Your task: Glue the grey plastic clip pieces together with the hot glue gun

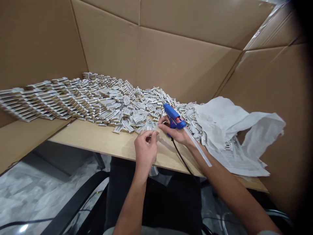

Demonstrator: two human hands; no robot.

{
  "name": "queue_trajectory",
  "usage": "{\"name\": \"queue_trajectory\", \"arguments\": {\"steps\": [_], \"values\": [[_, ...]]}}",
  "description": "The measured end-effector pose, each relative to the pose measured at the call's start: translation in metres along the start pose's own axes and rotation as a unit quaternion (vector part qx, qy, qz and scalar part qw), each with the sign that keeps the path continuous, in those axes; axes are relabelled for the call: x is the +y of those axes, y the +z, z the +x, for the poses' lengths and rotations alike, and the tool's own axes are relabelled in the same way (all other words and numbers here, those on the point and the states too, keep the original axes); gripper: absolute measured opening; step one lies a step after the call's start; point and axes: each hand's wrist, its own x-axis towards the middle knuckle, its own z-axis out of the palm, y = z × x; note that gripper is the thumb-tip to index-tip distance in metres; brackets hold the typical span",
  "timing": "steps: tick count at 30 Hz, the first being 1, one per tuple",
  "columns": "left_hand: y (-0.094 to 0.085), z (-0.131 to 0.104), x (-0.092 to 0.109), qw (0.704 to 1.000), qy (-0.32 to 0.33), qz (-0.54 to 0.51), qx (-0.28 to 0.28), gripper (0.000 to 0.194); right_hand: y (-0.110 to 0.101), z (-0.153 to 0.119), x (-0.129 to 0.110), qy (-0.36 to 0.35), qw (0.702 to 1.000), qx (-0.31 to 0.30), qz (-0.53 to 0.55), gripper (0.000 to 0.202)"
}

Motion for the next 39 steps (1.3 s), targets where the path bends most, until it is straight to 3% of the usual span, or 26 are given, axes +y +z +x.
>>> {"name": "queue_trajectory", "arguments": {"steps": [3,6,10,15,18,22,26,29,34,36,39], "values": [[0.001,0.000,0.000,0.999,-0.043,-0.019,0.016,0.023,0.004,-0.001,-0.007,-0.024,0.999,0.038,0.001,0.034],[0.001,0.000,0.002,0.992,-0.093,-0.080,-0.006,0.035,0.008,-0.006,-0.014,-0.069,0.993,0.092,-0.030,0.027],[0.002,-0.001,0.006,0.970,-0.123,-0.206,-0.048,0.043,0.014,-0.014,-0.021,-0.101,0.991,0.038,-0.078,0.017],[0.006,0.001,0.007,0.951,-0.134,-0.277,-0.026,0.031,0.010,-0.015,-0.023,-0.079,0.993,-0.015,-0.086,0.020],[0.004,0.002,0.007,0.961,-0.118,-0.249,-0.025,0.026,0.006,-0.012,-0.022,-0.055,0.997,-0.001,-0.054,0.023],[-0.002,0.002,0.007,0.990,-0.044,-0.112,-0.071,0.031,0.007,-0.009,-0.020,-0.033,0.998,0.056,-0.028,0.031],[-0.003,0.002,0.006,0.996,0.033,-0.015,-0.082,0.033,0.010,-0.006,-0.014,-0.021,0.999,0.027,0.016,0.030],[-0.001,0.001,0.005,0.994,0.040,-0.033,-0.096,0.024,0.009,-0.004,-0.011,-0.010,0.999,0.034,0.028,0.035],[0.001,-0.002,0.006,0.980,-0.033,-0.153,-0.120,0.014,0.006,-0.004,-0.010,-0.038,0.993,0.114,0.009,0.034],[0.003,-0.002,0.006,0.977,-0.039,-0.178,-0.109,0.022,0.007,-0.005,-0.010,-0.037,0.993,0.115,0.002,0.033],[0.007,-0.003,0.005,0.972,-0.043,-0.211,-0.089,0.057,0.011,-0.007,-0.009,-0.023,0.993,0.118,0.019,0.038]]}}
